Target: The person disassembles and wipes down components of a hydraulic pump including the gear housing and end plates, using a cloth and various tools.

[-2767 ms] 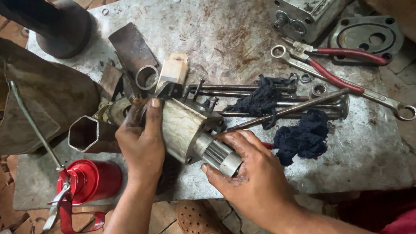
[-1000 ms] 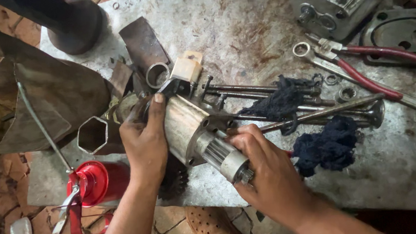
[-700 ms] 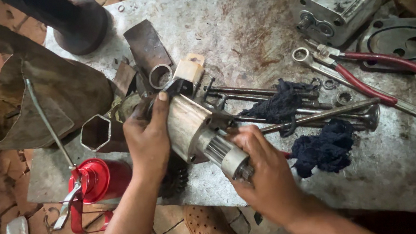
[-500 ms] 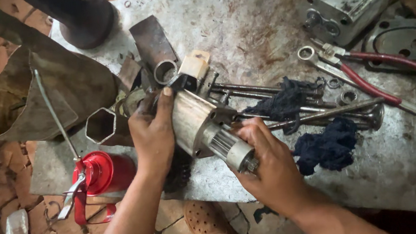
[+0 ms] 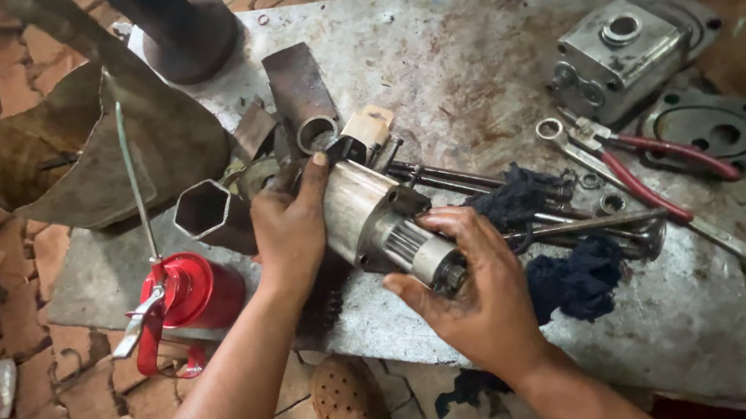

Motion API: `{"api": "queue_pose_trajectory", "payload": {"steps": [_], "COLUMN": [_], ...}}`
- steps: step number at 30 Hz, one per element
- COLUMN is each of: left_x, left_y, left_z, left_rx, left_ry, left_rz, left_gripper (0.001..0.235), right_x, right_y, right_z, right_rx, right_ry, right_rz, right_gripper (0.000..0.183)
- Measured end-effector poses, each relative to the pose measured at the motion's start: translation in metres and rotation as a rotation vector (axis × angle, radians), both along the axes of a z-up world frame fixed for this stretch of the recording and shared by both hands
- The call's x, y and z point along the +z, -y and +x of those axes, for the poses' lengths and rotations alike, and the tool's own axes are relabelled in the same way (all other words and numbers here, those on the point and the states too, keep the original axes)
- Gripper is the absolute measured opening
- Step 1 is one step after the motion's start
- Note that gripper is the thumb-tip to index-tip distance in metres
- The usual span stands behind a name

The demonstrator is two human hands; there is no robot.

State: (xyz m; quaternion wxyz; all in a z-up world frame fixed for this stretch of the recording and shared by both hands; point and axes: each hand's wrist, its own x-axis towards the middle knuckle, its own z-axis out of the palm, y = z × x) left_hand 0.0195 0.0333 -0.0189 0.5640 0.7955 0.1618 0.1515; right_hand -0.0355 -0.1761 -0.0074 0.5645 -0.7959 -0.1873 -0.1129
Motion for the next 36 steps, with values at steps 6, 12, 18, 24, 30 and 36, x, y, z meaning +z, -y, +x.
{"api": "queue_pose_trajectory", "payload": {"steps": [6, 12, 18, 24, 30, 36], "left_x": [0.009, 0.023, 0.028, 0.02, 0.021, 0.018], "left_y": [0.013, 0.023, 0.024, 0.028, 0.034, 0.031], "left_z": [0.0, 0.01, 0.009, 0.012, 0.01, 0.012], "left_rx": [0.201, 0.264, 0.188, 0.229, 0.268, 0.218], "left_ry": [-0.125, -0.348, -0.265, -0.133, -0.244, -0.182], "left_rz": [0.153, 0.301, 0.256, 0.296, 0.301, 0.337], "left_gripper": [0.041, 0.038, 0.038, 0.038, 0.04, 0.04], "right_x": [-0.009, -0.03, -0.036, -0.04, -0.04, -0.045], "right_y": [-0.025, -0.044, -0.037, -0.043, -0.041, -0.032], "right_z": [0.012, 0.016, 0.02, 0.019, 0.024, 0.03], "right_rx": [-0.252, -0.451, -0.383, -0.441, -0.49, -0.42], "right_ry": [-0.038, -0.073, -0.105, -0.008, -0.223, -0.03], "right_rz": [0.216, 0.321, 0.402, 0.353, 0.546, 0.397], "right_gripper": [0.017, 0.011, 0.011, 0.009, 0.01, 0.008]}}
